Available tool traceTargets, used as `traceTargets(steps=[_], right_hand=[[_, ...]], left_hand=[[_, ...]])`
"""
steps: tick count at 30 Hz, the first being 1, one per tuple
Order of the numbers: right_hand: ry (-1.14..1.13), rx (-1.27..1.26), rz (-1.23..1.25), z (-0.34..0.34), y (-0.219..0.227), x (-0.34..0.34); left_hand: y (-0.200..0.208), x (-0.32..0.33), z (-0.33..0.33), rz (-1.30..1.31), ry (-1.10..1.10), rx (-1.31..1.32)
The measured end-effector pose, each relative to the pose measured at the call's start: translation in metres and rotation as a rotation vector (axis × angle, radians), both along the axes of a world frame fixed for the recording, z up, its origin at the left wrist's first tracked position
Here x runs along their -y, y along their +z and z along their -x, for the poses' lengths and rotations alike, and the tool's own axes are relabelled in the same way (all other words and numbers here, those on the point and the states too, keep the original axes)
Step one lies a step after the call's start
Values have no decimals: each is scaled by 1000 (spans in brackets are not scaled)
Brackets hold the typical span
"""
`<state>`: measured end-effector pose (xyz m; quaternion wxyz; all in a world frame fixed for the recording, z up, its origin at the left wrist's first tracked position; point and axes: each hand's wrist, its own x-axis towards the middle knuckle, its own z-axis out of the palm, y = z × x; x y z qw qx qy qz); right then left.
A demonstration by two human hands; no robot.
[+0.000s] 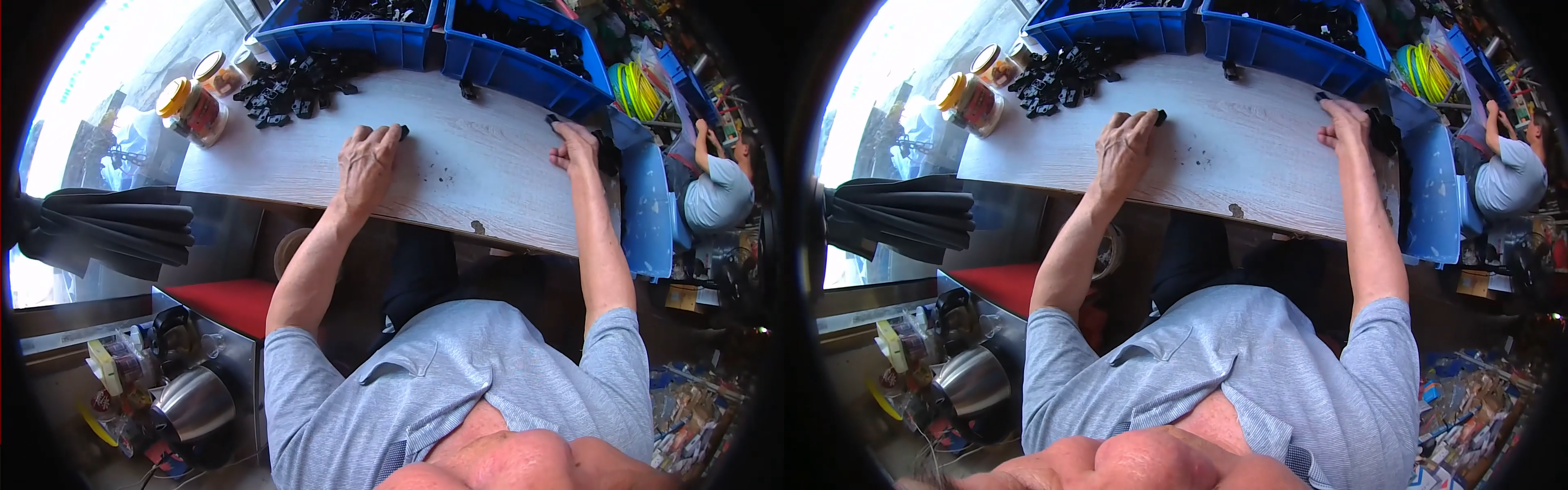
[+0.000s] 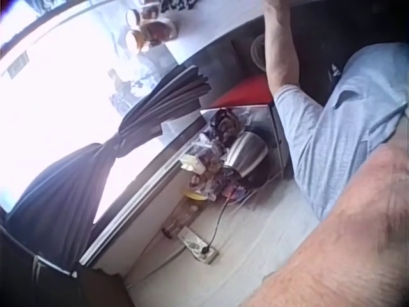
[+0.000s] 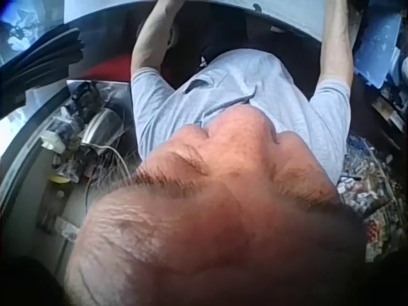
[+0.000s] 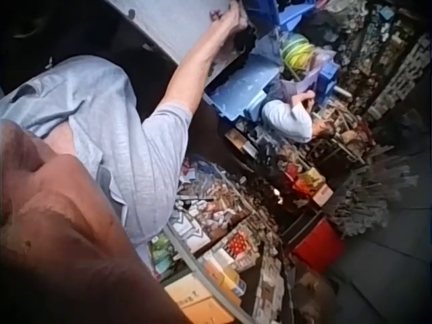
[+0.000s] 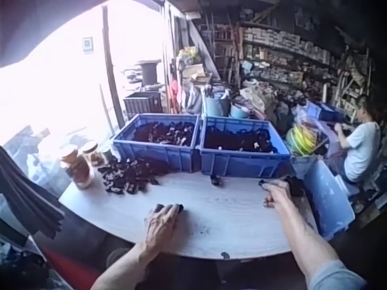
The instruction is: Assembling small black plastic components by hand at a workstation.
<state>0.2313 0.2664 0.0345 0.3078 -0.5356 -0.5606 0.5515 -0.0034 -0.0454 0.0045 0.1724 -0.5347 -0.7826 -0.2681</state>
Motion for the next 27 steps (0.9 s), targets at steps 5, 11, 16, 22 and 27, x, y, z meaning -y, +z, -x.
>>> traceTargets(steps=[5,11,16,22,27], right_hand=[[-124,-58,-109,16,7,11],[245,132,-69,85,11,49],[356,462,-227,135,15,74],[364,494,-300,144,12,77],[503,417,-225,122,18,83]], left_hand=[[-4,-11,-9,-49,-1,40],[-1,-23,-12,18,-29,110],[0,-22,-12,-18,-15,136],[1,-22,-11,-101,-28,198],[-2,-27,1,-274,-39,340]])
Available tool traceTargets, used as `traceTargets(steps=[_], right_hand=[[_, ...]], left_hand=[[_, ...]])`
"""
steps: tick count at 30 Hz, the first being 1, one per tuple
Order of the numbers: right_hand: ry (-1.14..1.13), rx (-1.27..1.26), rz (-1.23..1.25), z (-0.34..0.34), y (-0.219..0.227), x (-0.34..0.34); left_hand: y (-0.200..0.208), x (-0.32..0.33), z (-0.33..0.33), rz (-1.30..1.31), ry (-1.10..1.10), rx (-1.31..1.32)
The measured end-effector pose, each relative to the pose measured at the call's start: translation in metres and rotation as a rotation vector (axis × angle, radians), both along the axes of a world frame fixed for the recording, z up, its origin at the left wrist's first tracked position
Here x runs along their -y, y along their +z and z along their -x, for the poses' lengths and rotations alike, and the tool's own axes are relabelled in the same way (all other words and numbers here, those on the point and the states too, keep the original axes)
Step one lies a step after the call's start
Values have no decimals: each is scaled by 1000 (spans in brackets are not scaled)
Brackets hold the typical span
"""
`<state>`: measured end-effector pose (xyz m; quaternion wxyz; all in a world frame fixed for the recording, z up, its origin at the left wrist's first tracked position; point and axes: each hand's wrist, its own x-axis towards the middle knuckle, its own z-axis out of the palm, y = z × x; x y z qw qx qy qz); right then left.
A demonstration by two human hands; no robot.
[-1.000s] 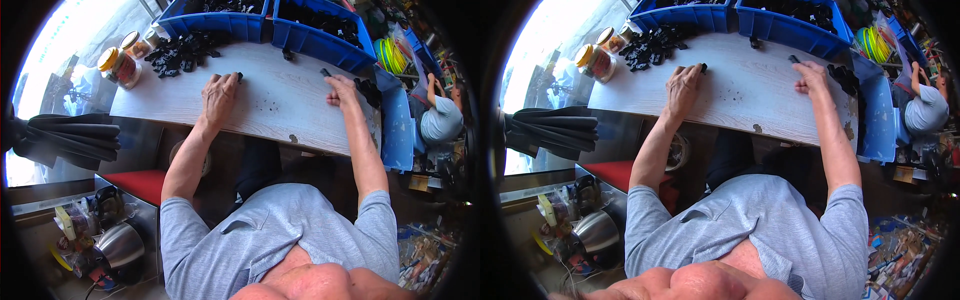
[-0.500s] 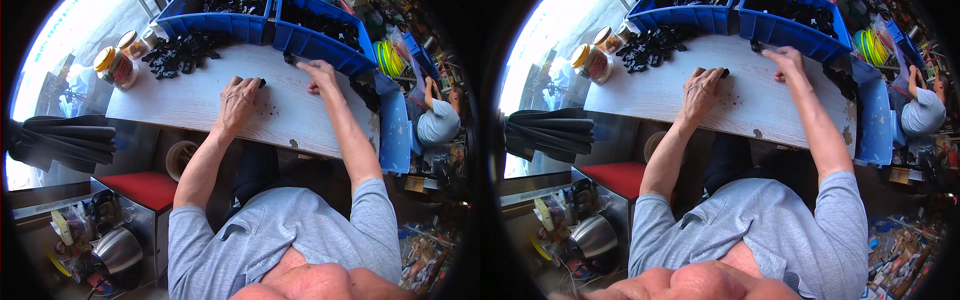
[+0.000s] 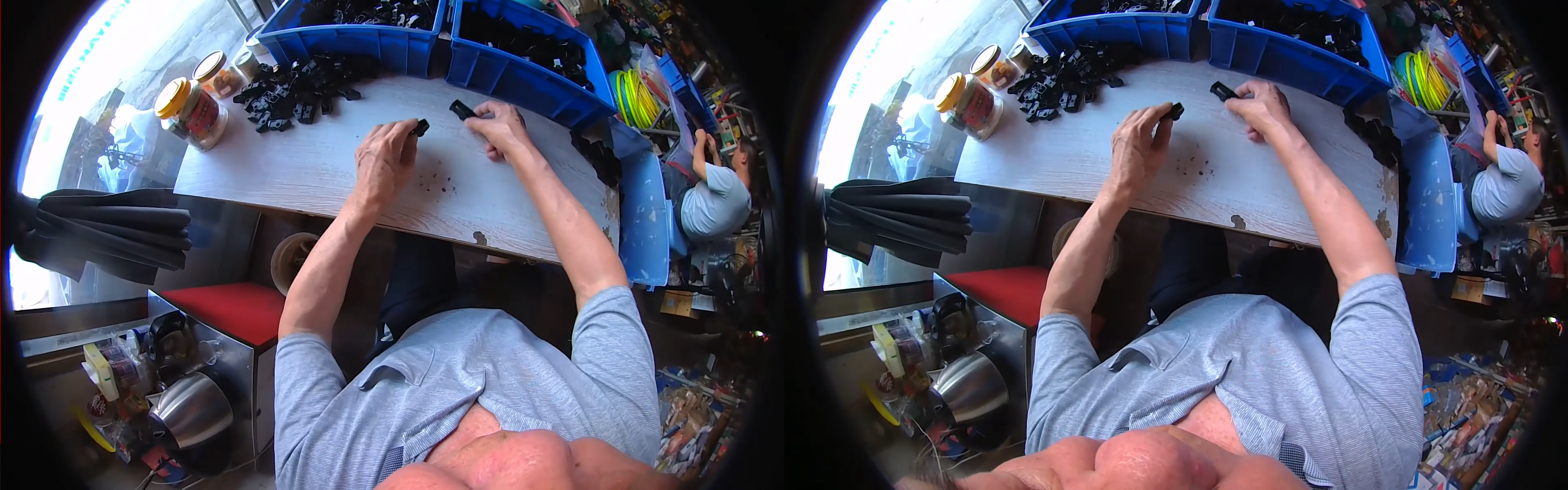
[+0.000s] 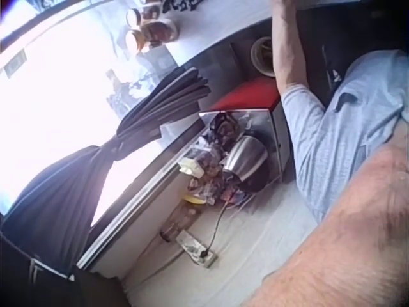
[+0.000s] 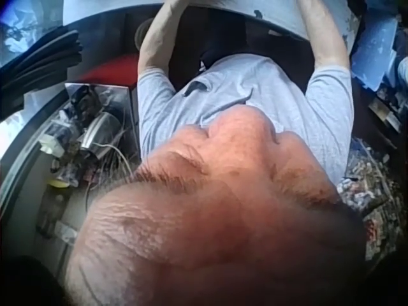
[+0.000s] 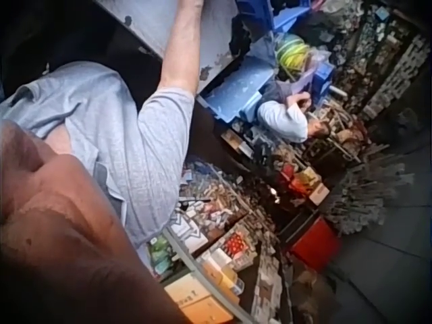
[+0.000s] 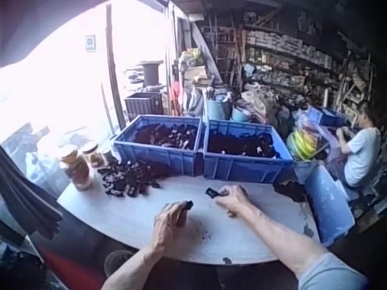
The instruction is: Assembling small black plastic components by hand at a workstation.
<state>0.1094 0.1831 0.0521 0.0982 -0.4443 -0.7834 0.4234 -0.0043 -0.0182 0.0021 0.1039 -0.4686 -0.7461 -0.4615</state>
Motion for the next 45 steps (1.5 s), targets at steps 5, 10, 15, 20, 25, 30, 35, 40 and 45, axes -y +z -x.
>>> traceTargets(steps=[5,10,15,20,25,30,35,40,45], right_hand=[[175,65,134,-27,8,15],[213,5,133,-37,1,16],[231,-12,139,-41,0,15],[249,-28,115,-41,-4,16],[261,-36,100,-45,-4,12],[258,-34,36,-44,-4,15],[308,-24,5,-40,-7,15],[272,-93,46,-51,-8,15],[-8,-346,271,-87,-4,-10]], left_hand=[[10,-30,0,-40,-154,-181],[11,-40,-9,151,-301,-196],[15,-45,-4,156,-436,-185],[-1,-46,5,66,-468,-165],[0,-51,-2,95,-513,-220],[5,-43,-12,169,-433,-258],[6,-40,-19,260,-403,-307],[8,-39,-24,236,-391,-317],[3,-40,-21,261,-348,-255]])
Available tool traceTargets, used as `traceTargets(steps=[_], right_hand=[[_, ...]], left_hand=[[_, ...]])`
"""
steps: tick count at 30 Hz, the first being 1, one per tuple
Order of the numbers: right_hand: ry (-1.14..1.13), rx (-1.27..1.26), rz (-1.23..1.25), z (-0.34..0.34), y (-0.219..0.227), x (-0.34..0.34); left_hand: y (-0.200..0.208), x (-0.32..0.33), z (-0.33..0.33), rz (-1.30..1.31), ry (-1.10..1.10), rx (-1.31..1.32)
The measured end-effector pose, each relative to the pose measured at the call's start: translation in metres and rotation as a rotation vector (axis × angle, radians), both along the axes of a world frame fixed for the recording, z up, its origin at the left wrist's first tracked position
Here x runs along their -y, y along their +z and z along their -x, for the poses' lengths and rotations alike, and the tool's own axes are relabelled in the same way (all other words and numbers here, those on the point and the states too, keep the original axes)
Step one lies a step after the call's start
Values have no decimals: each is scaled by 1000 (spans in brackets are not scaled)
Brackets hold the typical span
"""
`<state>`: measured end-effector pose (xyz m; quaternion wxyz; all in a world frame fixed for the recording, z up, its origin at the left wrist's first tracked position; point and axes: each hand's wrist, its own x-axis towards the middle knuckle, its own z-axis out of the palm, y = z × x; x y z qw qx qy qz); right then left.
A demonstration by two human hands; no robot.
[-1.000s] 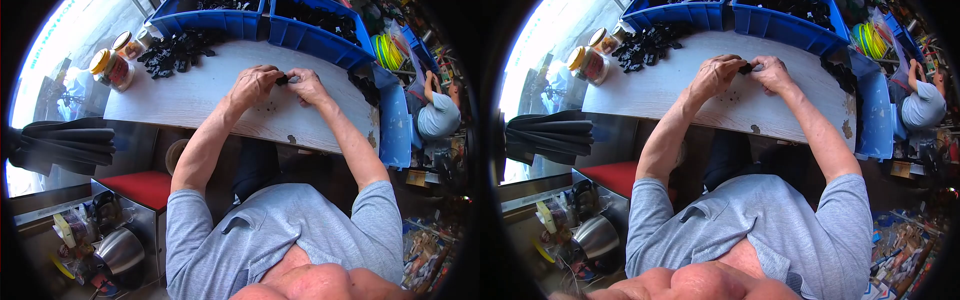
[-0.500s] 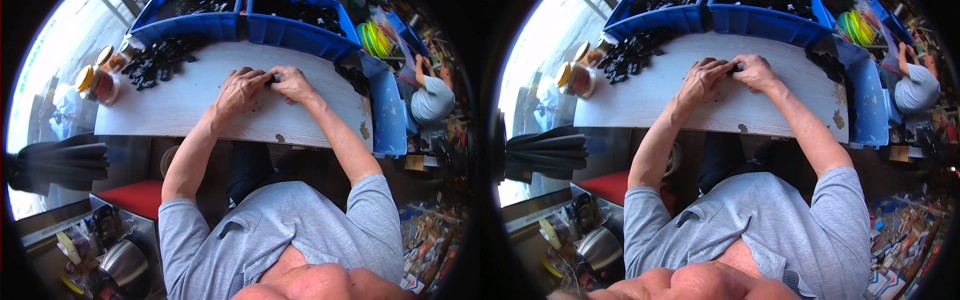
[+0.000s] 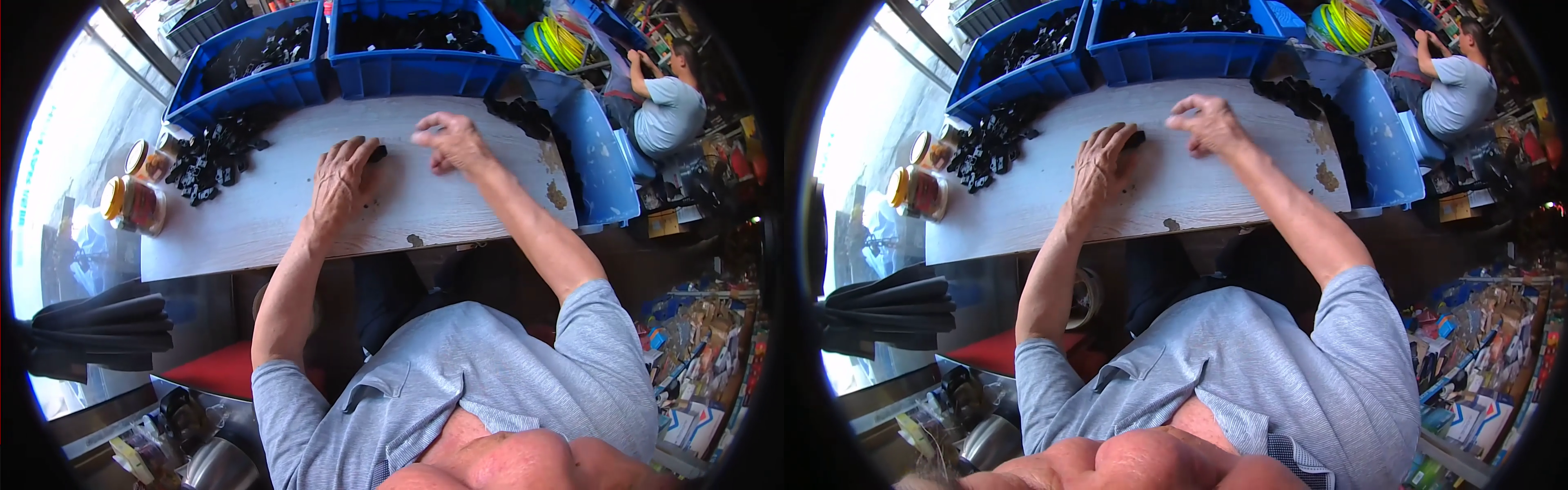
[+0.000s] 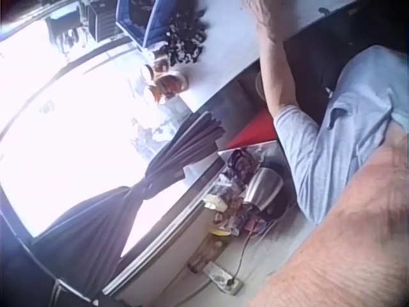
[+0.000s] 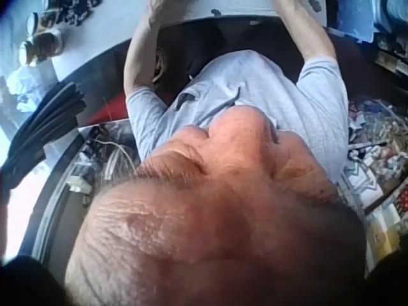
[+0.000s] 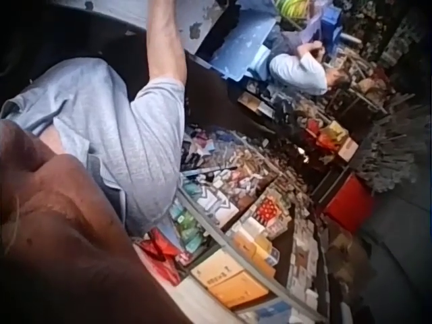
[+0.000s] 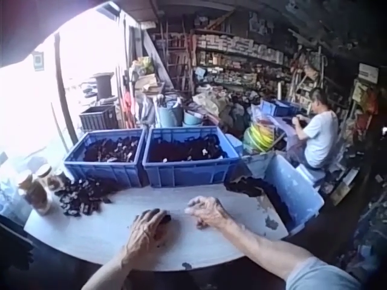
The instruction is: Assembling small black plastic components by hand at a workstation.
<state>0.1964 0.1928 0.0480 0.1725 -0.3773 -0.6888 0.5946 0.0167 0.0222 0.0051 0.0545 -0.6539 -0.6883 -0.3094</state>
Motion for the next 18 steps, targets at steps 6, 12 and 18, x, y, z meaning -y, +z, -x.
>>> traceTargets(steps=[6,12,18], right_hand=[[-549,-255,-193,-90,15,-88],[-872,-29,-634,-153,-17,-170],[-682,242,-694,-131,-32,-177]], left_hand=[[-13,-43,-40,-11,55,19],[-10,-121,-99,-12,35,91],[-14,-176,-141,-54,31,78]])
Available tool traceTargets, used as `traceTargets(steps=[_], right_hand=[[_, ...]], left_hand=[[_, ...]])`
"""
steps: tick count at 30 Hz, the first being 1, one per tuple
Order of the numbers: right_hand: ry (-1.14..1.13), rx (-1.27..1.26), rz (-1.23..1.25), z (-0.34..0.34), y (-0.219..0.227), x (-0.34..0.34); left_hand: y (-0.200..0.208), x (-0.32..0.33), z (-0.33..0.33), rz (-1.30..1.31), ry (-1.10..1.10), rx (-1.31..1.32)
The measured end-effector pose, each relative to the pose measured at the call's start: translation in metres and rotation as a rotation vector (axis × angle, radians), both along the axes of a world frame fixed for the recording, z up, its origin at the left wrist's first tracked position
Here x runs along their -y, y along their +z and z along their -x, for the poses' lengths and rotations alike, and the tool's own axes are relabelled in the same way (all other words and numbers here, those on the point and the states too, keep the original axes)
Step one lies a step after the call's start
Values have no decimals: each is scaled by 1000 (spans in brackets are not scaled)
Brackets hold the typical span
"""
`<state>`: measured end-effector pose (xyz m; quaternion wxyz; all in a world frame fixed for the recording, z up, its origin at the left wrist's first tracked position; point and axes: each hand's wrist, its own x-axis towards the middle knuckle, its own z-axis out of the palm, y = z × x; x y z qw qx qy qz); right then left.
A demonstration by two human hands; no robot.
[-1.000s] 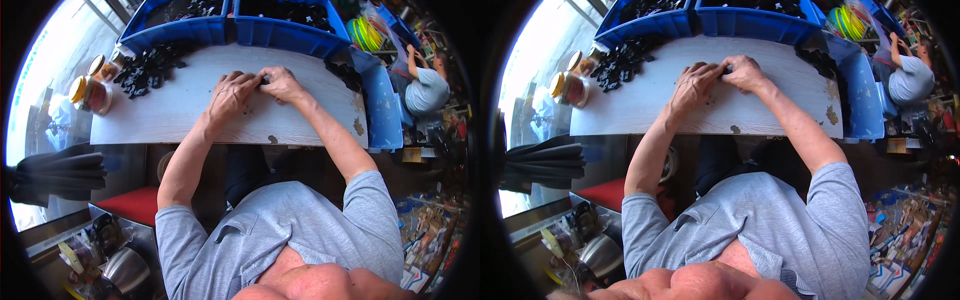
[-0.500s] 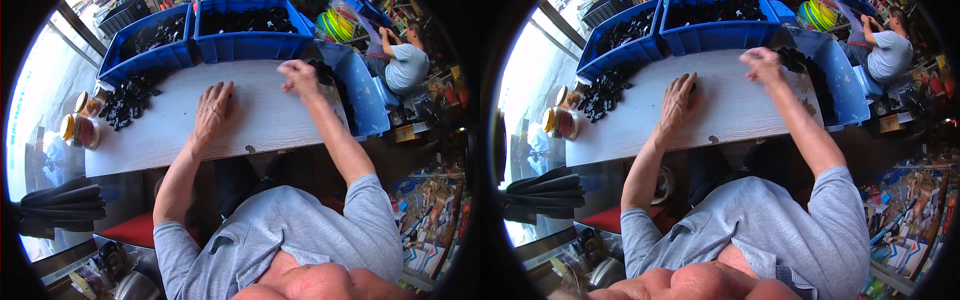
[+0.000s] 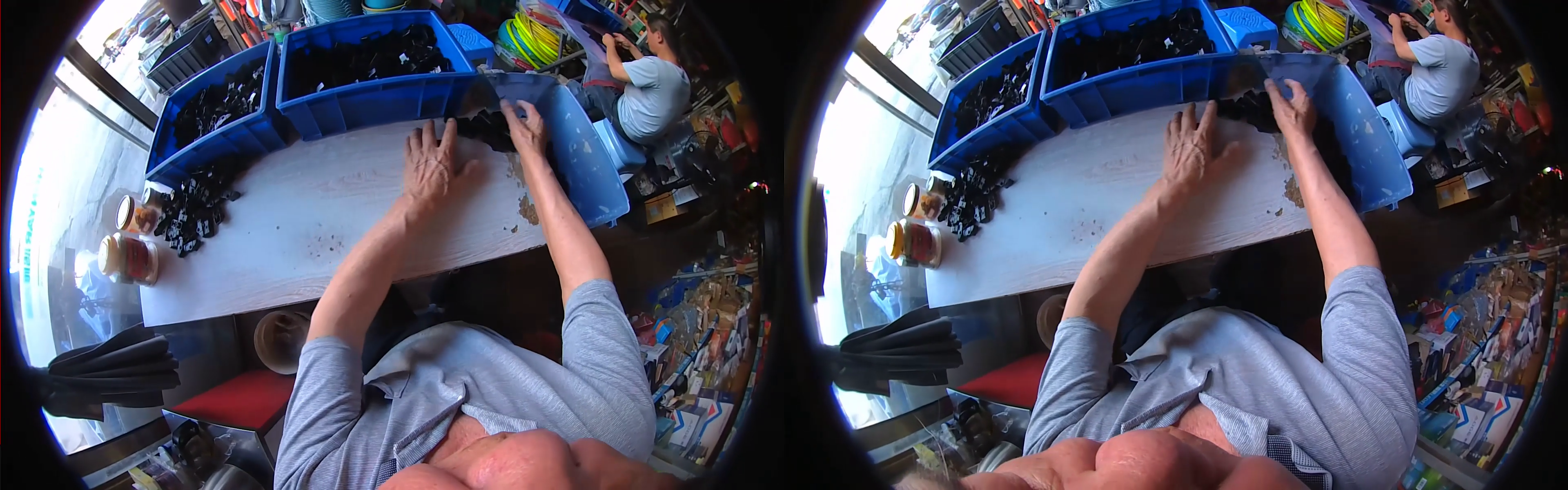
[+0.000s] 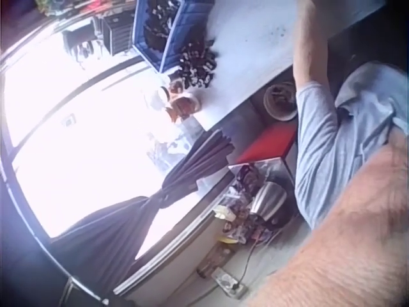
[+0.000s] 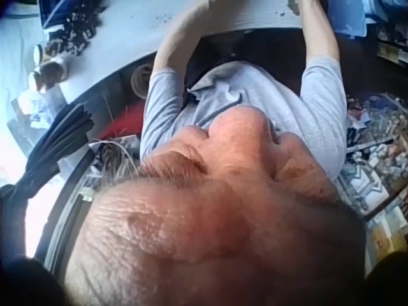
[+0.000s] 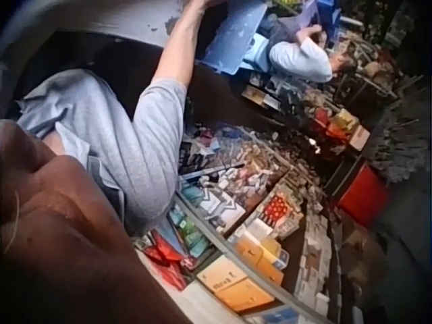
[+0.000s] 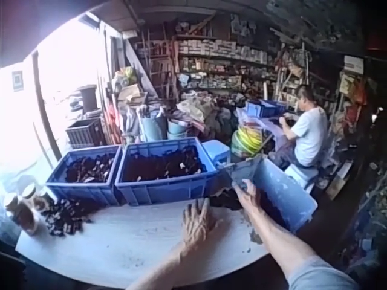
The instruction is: Assembling small black plastic components by hand at a workstation.
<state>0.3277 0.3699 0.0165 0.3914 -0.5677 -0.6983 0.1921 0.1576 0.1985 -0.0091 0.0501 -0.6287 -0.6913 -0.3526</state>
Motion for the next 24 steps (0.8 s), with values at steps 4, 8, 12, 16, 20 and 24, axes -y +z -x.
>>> traceTargets(steps=[4,8,12,16,20,24], right_hand=[[155,71,-51,13,-12,-5],[-44,288,2,29,-33,5],[58,238,-237,16,-48,-2],[65,157,-185,14,-44,13],[28,129,0,-14,-39,6],[58,-537,280,-58,-42,15]], left_hand=[[2,-23,-20,-21,-8,-48],[-3,-41,-25,-20,-22,-70],[3,-56,-37,-141,-75,-93],[8,-61,-55,-60,-76,-85],[12,-71,-76,2,-138,-51],[9,-84,-93,-36,-290,5]])
